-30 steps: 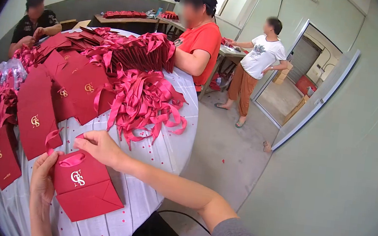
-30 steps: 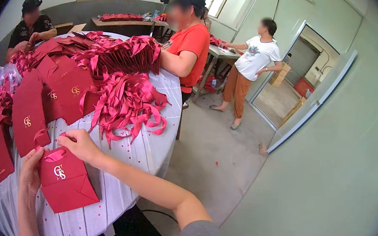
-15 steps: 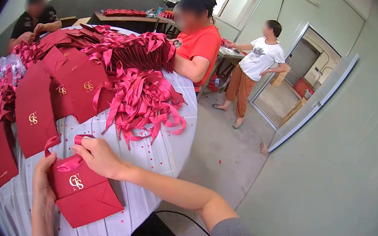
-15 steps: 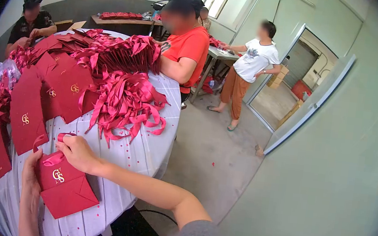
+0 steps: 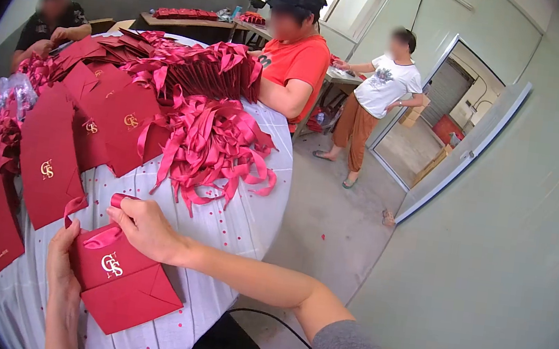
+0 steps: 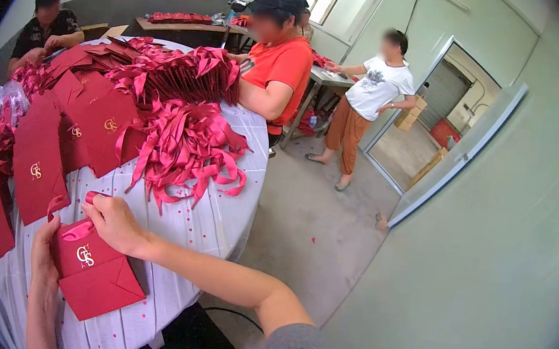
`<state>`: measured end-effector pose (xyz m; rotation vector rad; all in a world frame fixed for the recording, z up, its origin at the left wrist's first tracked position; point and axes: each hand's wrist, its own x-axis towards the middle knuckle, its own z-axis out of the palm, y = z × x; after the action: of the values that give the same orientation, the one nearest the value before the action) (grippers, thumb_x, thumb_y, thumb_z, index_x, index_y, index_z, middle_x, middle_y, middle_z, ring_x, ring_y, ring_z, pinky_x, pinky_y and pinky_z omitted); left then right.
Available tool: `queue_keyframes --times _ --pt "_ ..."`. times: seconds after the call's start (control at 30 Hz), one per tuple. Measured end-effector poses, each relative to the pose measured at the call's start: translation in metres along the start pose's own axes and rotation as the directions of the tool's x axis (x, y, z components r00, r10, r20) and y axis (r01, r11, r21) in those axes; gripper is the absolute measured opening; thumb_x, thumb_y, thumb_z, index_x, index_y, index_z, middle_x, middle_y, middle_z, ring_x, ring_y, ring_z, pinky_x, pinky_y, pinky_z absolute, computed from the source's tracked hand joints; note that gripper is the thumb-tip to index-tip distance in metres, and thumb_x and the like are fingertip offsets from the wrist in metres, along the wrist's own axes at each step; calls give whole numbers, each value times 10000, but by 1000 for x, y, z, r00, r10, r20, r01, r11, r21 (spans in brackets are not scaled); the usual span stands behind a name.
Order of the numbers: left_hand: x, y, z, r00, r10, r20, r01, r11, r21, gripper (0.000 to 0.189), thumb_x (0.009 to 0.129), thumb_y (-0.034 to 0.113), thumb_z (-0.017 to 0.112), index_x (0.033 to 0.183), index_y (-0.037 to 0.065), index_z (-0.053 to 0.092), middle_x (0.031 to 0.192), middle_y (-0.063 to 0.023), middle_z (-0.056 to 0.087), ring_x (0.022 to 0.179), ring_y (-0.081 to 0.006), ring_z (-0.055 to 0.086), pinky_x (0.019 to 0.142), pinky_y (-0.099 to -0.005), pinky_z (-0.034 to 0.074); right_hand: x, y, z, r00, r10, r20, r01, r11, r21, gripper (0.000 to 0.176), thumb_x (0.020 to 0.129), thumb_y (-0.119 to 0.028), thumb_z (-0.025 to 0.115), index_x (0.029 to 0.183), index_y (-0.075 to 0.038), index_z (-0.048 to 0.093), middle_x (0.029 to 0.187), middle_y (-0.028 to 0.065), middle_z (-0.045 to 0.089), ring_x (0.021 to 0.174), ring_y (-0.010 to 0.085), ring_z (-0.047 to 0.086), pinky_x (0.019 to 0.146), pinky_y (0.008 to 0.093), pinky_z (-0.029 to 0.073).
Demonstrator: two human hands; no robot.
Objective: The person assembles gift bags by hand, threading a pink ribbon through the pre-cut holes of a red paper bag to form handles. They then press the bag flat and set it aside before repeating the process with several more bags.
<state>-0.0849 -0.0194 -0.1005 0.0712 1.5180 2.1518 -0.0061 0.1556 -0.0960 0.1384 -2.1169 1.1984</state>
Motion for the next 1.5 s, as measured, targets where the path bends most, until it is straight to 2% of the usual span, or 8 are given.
queue_keyframes --times 0.3,0.5,0.6,0.63,0.67,0.9,1.07,1.5 --pt "-12 12 13 985 -79 153 75 997 28 270 899 320 574 881 55 625 809 -47 665 718 -137 639 681 -260 509 7 -1 -11 999 52 -5 -52 998 38 358 897 -162 580 625 56 498 509 155 435 476 112 380 440 346 320" --pt "-23 18 15 953 18 301 -24 1000 17 348 808 81 646 1133 5 544 1058 -98 618 958 -185 611 866 -313 488 8 -3 -16 993 107 -39 -106 994 37 349 877 -217 603 642 35 549 532 138 482 533 72 411 465 330 353" --pt "-30 26 21 944 -15 329 8 1000 21 402 781 11 662 1158 -10 524 1089 -131 598 993 -203 604 897 -336 487 13 2 -23 993 112 31 -109 989 -98 281 895 -162 575 700 36 613 542 11 522 541 47 446 465 285 355" --pt "-33 27 23 943 -21 331 15 1000 19 401 783 6 660 1159 -8 524 1080 -129 602 981 -196 608 887 -330 493 13 6 -25 992 123 39 -118 986 -117 287 906 -171 570 710 33 619 547 -1 520 549 44 446 469 274 356" --pt "-34 28 24 939 -27 342 21 1000 20 399 785 1 658 1161 -5 524 1070 -126 606 969 -190 613 876 -325 499 14 2 -24 990 137 -19 -138 989 -52 341 893 -223 582 669 35 568 535 164 499 463 137 451 452 350 348" --pt "-29 22 21 932 -22 362 15 1000 22 415 788 19 669 1177 34 525 1030 -81 621 934 -156 626 857 -306 510 19 -14 -38 982 180 -63 -190 884 -427 303 834 -276 661 704 -11 592 598 112 573 489 225 510 488 363 405" --pt "-30 21 21 939 -17 344 10 1000 23 428 785 21 672 1184 32 518 1046 -85 616 964 -161 616 865 -312 504 22 -25 -36 938 -344 35 340 897 -282 142 721 -83 724 808 -59 615 760 69 554 730 242 541 661 359 422" --pt "-35 18 27 931 55 361 -83 995 62 459 794 -42 619 1227 12 480 1079 -85 603 971 -142 602 867 -279 496 17 -32 -18 786 -556 268 617 688 -382 204 667 -109 705 835 -79 593 854 38 514 874 230 495 763 386 383"
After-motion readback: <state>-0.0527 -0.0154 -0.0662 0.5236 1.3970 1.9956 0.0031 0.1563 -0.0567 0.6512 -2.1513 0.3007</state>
